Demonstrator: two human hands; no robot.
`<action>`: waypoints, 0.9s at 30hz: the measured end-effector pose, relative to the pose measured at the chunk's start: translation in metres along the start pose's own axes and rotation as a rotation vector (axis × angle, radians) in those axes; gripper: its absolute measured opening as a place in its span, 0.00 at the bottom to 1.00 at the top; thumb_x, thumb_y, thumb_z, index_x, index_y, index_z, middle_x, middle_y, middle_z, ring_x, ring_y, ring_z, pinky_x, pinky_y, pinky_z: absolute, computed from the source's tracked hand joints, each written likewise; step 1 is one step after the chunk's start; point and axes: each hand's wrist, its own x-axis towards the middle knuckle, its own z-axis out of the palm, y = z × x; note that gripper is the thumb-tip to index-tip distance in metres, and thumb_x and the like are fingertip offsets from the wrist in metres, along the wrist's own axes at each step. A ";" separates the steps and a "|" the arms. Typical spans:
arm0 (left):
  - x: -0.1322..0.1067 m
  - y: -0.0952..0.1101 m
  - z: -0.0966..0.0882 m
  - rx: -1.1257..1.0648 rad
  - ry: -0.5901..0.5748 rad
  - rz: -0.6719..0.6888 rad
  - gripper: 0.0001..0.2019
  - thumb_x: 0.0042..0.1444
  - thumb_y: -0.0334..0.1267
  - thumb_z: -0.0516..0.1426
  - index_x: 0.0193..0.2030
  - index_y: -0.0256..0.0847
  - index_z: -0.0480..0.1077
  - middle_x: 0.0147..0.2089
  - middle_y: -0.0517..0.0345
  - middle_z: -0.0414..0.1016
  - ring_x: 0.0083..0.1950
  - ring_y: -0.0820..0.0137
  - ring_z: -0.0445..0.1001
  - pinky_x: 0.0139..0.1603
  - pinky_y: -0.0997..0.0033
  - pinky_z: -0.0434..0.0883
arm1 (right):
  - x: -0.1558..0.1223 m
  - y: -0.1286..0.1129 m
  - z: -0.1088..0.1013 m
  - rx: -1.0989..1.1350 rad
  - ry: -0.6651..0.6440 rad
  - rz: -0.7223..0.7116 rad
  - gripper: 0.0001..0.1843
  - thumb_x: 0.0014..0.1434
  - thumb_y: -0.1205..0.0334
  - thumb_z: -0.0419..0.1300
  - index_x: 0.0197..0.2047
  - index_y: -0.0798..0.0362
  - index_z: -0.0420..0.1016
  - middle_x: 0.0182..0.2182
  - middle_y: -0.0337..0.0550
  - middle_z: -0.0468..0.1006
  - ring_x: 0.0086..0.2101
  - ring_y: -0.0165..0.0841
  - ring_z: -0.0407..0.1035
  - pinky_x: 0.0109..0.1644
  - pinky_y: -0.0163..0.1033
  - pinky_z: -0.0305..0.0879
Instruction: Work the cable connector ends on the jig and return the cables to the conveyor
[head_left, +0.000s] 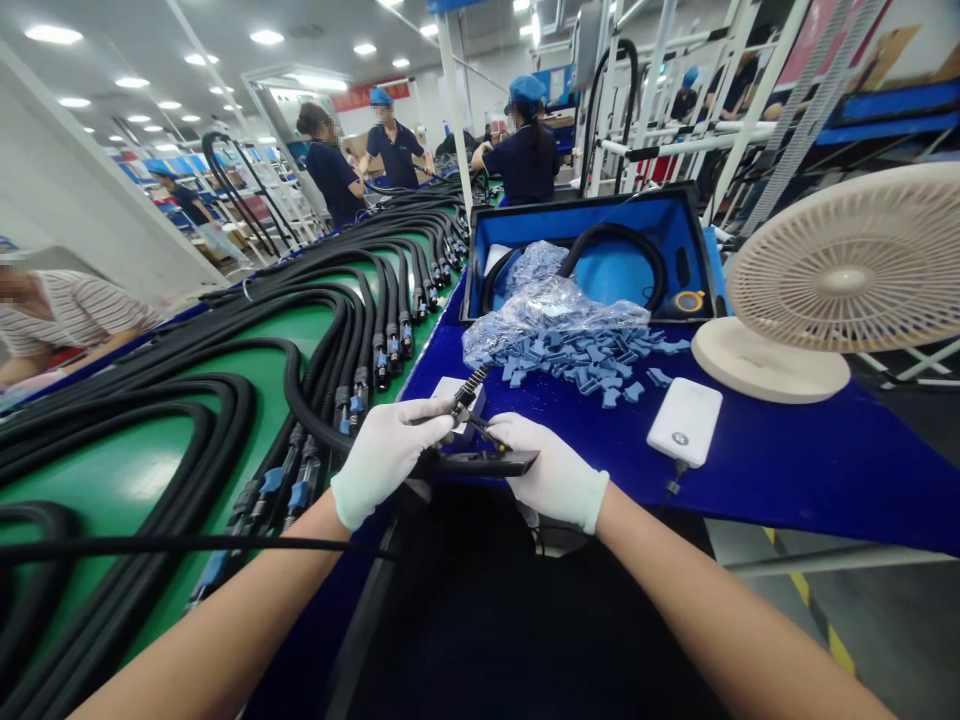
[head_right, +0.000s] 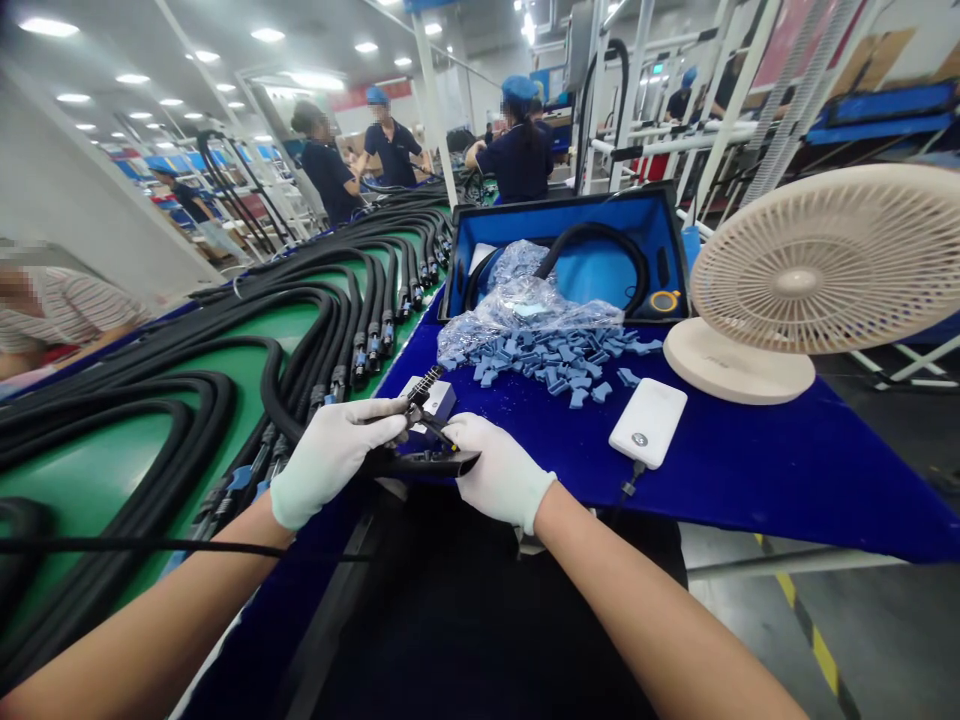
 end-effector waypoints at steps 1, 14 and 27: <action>0.000 0.001 0.001 0.001 -0.004 0.023 0.20 0.58 0.48 0.63 0.54 0.42 0.80 0.52 0.56 0.83 0.54 0.56 0.79 0.57 0.63 0.72 | -0.001 0.001 0.001 -0.037 0.002 0.032 0.14 0.56 0.78 0.54 0.40 0.52 0.73 0.42 0.46 0.77 0.43 0.37 0.72 0.53 0.42 0.70; 0.031 0.019 0.017 0.018 -0.127 0.194 0.25 0.63 0.47 0.56 0.65 0.41 0.66 0.53 0.51 0.79 0.50 0.60 0.78 0.49 0.61 0.74 | -0.008 -0.004 -0.006 0.068 0.033 0.248 0.16 0.58 0.70 0.59 0.51 0.52 0.70 0.42 0.45 0.80 0.38 0.35 0.73 0.44 0.39 0.67; 0.024 0.013 0.029 0.009 0.061 0.161 0.19 0.61 0.47 0.60 0.54 0.40 0.77 0.51 0.53 0.82 0.51 0.59 0.78 0.54 0.62 0.72 | -0.001 0.024 0.014 -0.231 0.020 0.204 0.08 0.56 0.70 0.57 0.39 0.51 0.72 0.36 0.43 0.78 0.36 0.36 0.73 0.40 0.38 0.65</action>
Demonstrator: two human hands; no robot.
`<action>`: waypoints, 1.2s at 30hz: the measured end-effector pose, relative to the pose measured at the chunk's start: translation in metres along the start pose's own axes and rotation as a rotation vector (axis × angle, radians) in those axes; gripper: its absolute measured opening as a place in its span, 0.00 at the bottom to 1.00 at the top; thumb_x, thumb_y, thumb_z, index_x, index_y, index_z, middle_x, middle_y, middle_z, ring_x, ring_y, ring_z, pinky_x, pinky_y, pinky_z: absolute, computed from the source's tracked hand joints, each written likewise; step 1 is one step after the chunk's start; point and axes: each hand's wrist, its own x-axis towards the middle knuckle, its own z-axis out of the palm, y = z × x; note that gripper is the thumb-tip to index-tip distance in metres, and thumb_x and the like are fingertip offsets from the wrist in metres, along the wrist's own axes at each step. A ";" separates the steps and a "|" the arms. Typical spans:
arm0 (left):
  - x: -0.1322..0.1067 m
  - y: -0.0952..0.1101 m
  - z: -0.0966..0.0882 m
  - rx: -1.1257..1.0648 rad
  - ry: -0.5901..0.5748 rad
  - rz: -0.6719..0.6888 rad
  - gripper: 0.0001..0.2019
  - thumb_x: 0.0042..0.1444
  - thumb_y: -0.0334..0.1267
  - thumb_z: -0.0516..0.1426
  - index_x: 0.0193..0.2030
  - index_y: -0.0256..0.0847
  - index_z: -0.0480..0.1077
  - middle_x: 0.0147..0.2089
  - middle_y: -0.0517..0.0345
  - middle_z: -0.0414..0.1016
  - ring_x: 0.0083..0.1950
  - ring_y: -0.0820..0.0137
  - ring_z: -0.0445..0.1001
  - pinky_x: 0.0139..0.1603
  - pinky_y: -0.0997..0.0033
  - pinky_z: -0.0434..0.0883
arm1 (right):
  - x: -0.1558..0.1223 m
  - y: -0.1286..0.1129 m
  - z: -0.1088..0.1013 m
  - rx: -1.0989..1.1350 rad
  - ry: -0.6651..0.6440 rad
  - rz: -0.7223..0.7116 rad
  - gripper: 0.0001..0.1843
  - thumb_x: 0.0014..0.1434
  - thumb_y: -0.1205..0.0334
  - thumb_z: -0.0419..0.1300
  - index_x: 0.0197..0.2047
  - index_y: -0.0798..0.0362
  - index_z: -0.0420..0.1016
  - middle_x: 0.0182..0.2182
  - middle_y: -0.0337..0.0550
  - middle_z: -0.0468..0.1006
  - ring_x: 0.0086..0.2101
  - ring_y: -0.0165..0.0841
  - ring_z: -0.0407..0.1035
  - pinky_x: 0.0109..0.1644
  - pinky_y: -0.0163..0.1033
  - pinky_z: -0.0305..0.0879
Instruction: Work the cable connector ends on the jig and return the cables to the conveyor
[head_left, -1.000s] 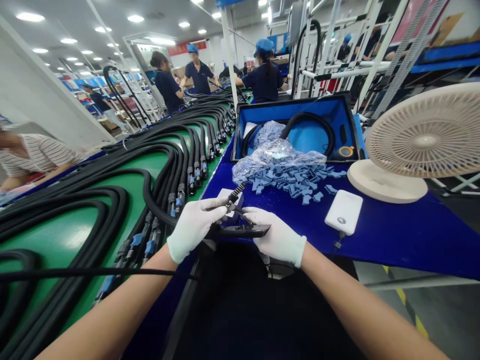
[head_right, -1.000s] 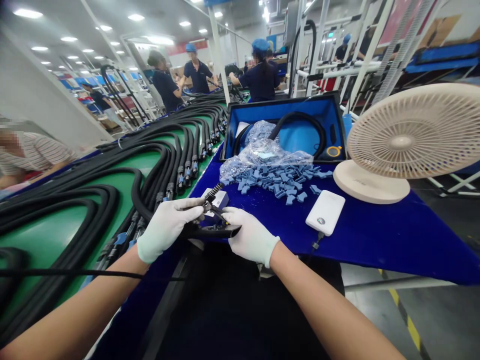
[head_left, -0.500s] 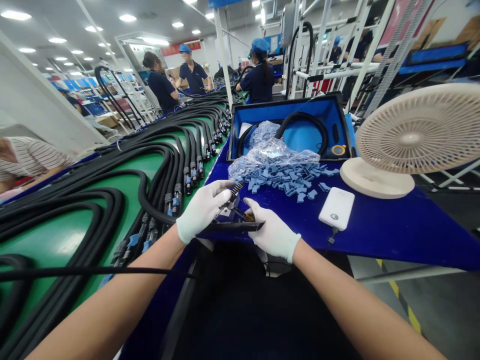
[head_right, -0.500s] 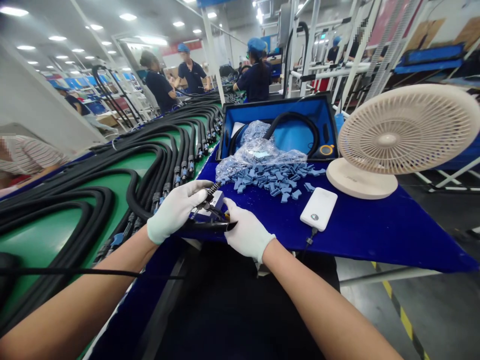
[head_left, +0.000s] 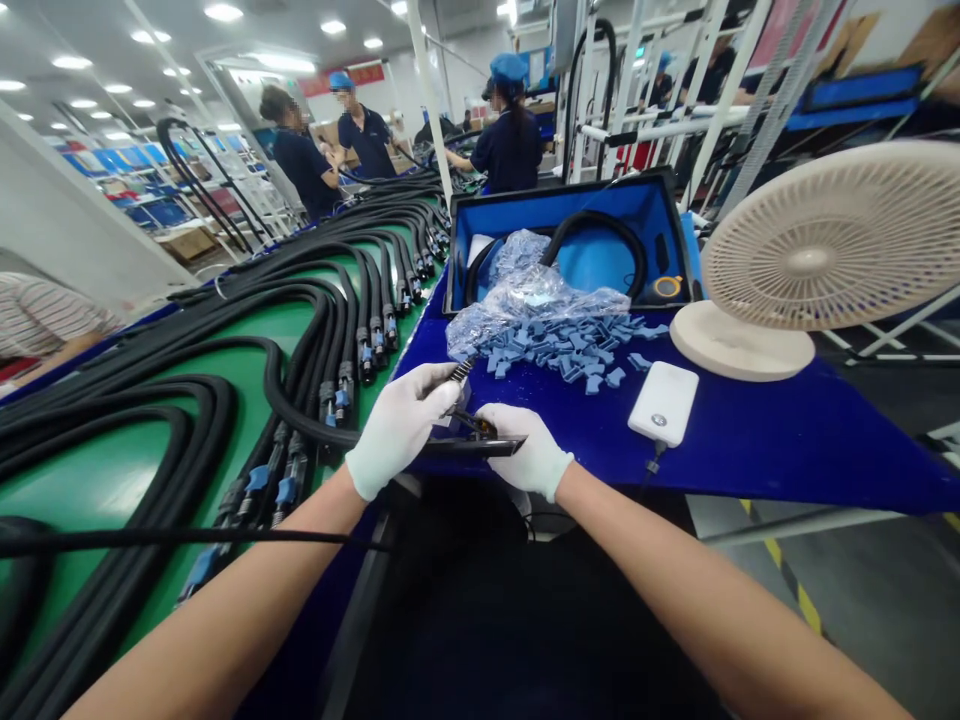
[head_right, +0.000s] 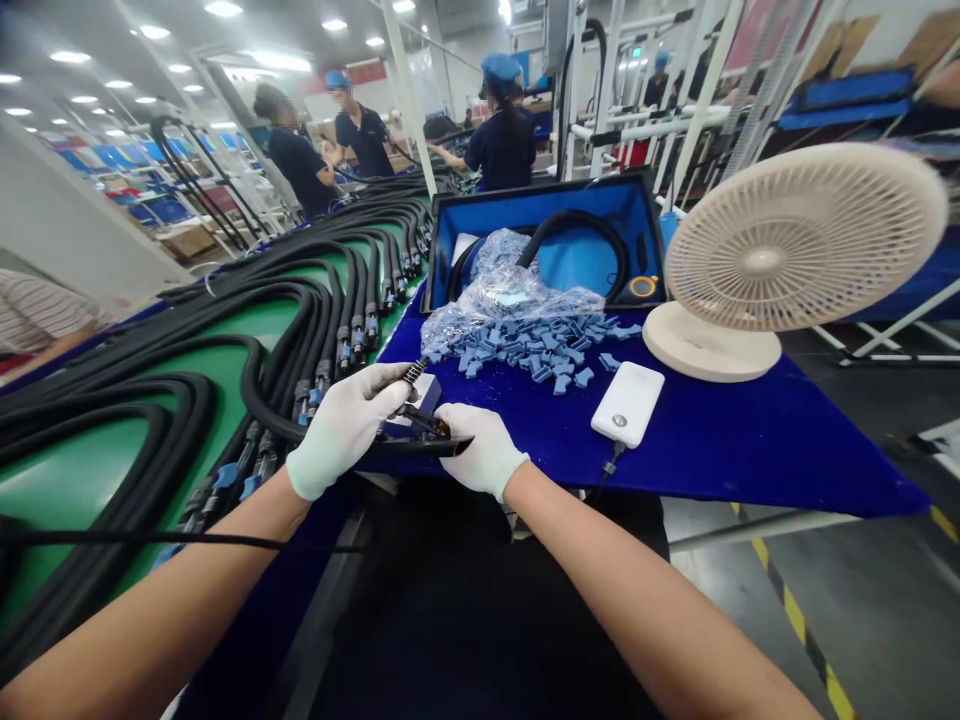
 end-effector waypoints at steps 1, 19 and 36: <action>0.001 0.000 -0.001 -0.049 -0.002 -0.013 0.20 0.60 0.48 0.61 0.55 0.39 0.77 0.51 0.51 0.82 0.51 0.58 0.79 0.54 0.61 0.72 | -0.001 0.001 -0.005 0.013 -0.023 -0.018 0.10 0.56 0.71 0.57 0.41 0.51 0.73 0.38 0.43 0.79 0.38 0.37 0.74 0.42 0.38 0.66; 0.007 0.001 -0.009 0.179 -0.442 0.154 0.16 0.57 0.42 0.61 0.52 0.49 0.81 0.51 0.57 0.81 0.55 0.56 0.77 0.61 0.58 0.69 | -0.021 -0.029 -0.024 1.218 0.112 0.463 0.20 0.50 0.64 0.70 0.46 0.56 0.71 0.36 0.45 0.81 0.34 0.40 0.81 0.44 0.51 0.80; 0.005 -0.018 0.015 0.076 -0.417 0.134 0.45 0.48 0.40 0.68 0.73 0.46 0.58 0.47 0.57 0.74 0.39 0.67 0.73 0.43 0.64 0.72 | -0.031 -0.022 -0.028 1.034 0.052 0.446 0.23 0.41 0.73 0.68 0.42 0.52 0.71 0.30 0.36 0.79 0.31 0.39 0.79 0.41 0.47 0.78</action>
